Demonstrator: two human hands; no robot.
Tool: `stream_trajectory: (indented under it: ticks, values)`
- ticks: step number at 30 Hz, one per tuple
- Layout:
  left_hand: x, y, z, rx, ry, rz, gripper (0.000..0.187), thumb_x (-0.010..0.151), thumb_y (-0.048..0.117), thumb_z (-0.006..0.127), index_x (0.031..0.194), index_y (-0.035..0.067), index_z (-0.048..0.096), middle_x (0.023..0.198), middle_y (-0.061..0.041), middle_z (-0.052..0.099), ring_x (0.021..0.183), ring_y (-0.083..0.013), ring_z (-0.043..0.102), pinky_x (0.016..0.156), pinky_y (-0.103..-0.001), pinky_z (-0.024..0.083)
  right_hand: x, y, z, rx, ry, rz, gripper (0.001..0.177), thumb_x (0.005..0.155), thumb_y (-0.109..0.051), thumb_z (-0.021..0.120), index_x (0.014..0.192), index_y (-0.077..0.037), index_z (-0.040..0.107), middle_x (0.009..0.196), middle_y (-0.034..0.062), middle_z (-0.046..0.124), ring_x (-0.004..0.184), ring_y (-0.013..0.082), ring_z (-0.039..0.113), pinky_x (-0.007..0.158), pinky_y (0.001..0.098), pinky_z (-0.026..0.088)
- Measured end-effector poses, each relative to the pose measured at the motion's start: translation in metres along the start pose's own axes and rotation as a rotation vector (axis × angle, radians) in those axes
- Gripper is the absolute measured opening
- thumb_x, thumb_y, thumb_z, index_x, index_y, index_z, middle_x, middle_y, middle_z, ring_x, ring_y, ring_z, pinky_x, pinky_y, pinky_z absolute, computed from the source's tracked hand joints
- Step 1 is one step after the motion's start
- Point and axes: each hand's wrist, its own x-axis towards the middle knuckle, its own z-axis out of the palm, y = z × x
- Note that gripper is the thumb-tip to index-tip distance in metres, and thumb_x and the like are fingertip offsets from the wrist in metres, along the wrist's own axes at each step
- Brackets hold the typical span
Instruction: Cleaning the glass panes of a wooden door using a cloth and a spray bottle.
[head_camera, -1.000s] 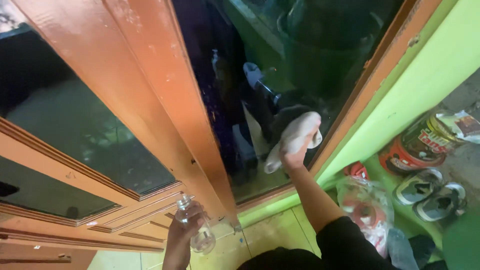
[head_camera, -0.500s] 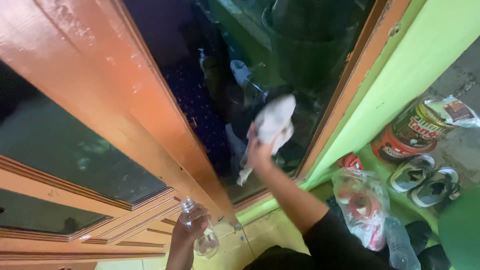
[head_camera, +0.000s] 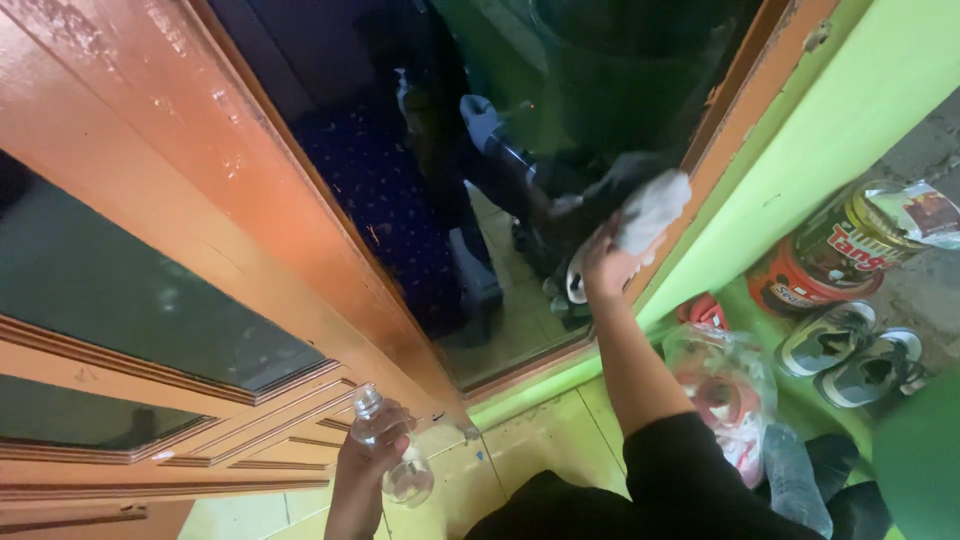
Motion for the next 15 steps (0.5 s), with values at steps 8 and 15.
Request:
stream_trajectory:
  ticks: [8,15]
  values:
    - [0.000,0.002,0.009,0.026,0.046,-0.012,0.056,0.077,0.007,0.076,0.129,-0.001,0.059,0.118,-0.009,0.067,0.113,-0.0245,0.064,0.098,-0.039,0.048,-0.104,0.118,-0.008,0.082,-0.324,0.227,0.072,0.101,-0.027,0.068,0.154,0.006,0.032,0.155,0.0316,0.039,0.140,0.0453,0.043,0.116,0.0467,0.034]
    - [0.003,-0.009,0.004,0.038,0.101,-0.009,0.056,0.074,0.011,0.080,0.126,0.001,0.061,0.115,-0.008,0.067,0.109,-0.0238,0.066,0.092,-0.039,0.051,-0.085,0.092,0.001,0.113,-0.504,0.442,0.062,0.099,-0.018,0.063,0.153,0.005,0.043,0.158,0.0248,0.048,0.146,0.0360,0.046,0.124,0.0407,0.031]
